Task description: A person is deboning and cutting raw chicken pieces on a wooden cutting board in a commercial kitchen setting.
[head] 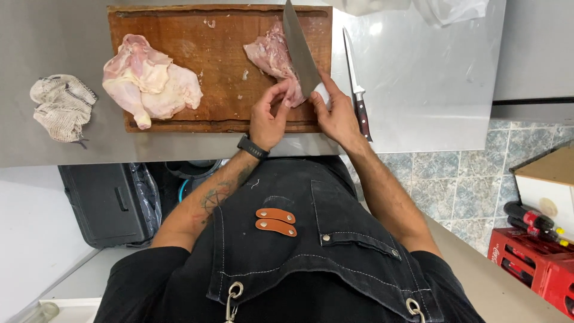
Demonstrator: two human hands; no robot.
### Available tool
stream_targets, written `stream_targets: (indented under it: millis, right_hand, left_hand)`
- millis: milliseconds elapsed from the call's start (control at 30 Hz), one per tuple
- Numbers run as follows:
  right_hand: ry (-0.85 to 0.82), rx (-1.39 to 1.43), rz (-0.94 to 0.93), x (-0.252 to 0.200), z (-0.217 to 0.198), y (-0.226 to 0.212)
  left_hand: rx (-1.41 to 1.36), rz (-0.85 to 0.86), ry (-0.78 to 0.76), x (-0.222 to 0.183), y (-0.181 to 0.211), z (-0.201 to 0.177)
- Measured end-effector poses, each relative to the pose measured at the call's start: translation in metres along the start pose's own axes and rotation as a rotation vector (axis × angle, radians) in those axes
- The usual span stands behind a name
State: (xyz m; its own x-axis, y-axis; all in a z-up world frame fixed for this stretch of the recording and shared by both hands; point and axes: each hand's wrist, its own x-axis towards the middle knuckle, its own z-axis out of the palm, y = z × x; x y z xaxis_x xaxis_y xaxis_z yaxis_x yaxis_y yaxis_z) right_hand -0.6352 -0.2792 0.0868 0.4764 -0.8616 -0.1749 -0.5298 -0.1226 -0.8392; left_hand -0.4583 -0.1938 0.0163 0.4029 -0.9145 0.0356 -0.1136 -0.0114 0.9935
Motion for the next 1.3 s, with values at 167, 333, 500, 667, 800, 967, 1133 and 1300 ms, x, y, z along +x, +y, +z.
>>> stream_targets:
  millis: [167,333,500,667,800,967,1133,1300]
  right_hand:
    - [-0.04,-0.057,-0.055,0.019,0.013,0.009]
    - [-0.095,0.018,-0.071,0.014,0.021,0.028]
    - [-0.125,0.137,-0.026,-0.001,0.021,0.029]
    - [-0.125,0.167,-0.002,-0.018,0.028,0.035]
    - [-0.145,0.13,0.11,-0.036,0.026,0.028]
    - [-0.158,0.117,0.111,-0.052,0.025,0.035]
    - [-0.174,0.11,0.075,-0.074,0.028,0.047]
    - [-0.206,-0.004,0.108,-0.093,0.028,0.05]
  left_hand:
    - [0.581,0.286,0.127,0.031,-0.046,-0.015]
    - [1.102,0.13,-0.03,0.037,-0.049,-0.004]
    - [0.956,0.154,-0.046,0.051,-0.045,0.007]
    - [0.955,0.179,-0.076,0.057,-0.048,0.0]
    - [0.986,0.209,-0.097,0.057,-0.054,-0.005]
    - [1.027,0.209,-0.145,0.058,-0.052,-0.01]
    - [1.075,0.22,-0.183,0.059,-0.049,-0.015]
    - [1.145,0.172,-0.314,0.063,-0.034,-0.027]
